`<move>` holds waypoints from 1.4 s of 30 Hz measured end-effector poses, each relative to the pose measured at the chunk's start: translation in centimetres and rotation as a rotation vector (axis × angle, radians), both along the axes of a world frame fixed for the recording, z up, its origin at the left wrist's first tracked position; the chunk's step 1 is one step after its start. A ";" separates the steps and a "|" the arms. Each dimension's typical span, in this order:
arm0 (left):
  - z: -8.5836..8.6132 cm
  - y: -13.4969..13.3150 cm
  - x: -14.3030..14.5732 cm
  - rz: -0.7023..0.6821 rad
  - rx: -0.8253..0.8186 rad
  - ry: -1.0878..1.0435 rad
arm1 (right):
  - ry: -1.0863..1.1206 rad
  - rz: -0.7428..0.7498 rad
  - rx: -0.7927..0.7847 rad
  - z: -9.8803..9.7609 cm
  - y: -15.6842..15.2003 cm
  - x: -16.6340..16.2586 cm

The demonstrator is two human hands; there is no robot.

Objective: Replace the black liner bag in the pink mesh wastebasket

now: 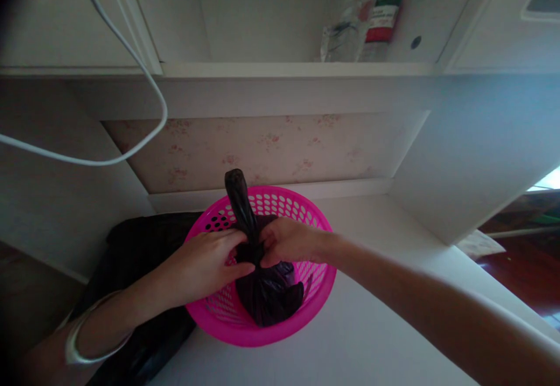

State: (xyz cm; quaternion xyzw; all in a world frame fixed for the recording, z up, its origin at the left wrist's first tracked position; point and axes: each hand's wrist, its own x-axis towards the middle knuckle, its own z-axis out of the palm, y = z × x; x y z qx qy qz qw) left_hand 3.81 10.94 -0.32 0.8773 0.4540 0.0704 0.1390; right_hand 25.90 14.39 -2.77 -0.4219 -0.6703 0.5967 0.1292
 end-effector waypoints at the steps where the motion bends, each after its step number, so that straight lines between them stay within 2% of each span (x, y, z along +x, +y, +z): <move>1: -0.2 0.5 0.3 0.003 0.001 0.032 | 0.005 0.010 -0.001 0.1 -0.1 0.0; 3: -0.4 1.0 0.7 0.008 0.010 0.089 | -0.059 0.042 0.088 0.4 -0.1 -0.2; 8: -0.3 1.8 0.0 -0.064 0.057 0.169 | -0.522 0.136 0.601 2.0 0.3 0.5; 15: 1.2 3.1 -3.7 -0.005 0.085 0.173 | -0.737 0.070 0.841 3.6 0.9 4.0; 19: 1.5 2.1 -2.7 -0.031 0.080 0.019 | -0.618 0.138 0.950 3.7 0.3 3.4; 21: 1.1 1.7 -1.4 -0.037 0.069 -0.028 | -0.571 0.204 0.986 3.4 0.2 2.6; 25: -0.1 2.0 -0.1 -0.045 0.066 0.073 | -0.667 0.281 1.010 2.8 0.4 1.9; 28: -0.2 2.6 -0.7 -0.080 0.074 0.086 | -0.701 0.269 1.002 2.9 0.3 2.0; 32: 0.4 3.1 -3.0 -0.142 0.058 0.018 | -0.736 0.319 1.043 3.6 0.2 2.8; 35: 1.0 3.4 -5.5 -0.129 0.094 0.025 | -0.732 0.238 1.120 4.3 0.5 4.7; 38: 1.8 3.5 -7.6 -0.084 0.128 0.014 | -0.717 0.112 1.110 4.8 0.9 6.7; 40: 2.2 3.2 -7.8 -0.089 0.112 -0.061 | -0.659 0.071 1.062 4.7 0.7 7.1; 42: 2.2 2.8 -6.6 -0.080 0.115 -0.157 | -0.580 0.086 1.034 4.3 0.4 6.3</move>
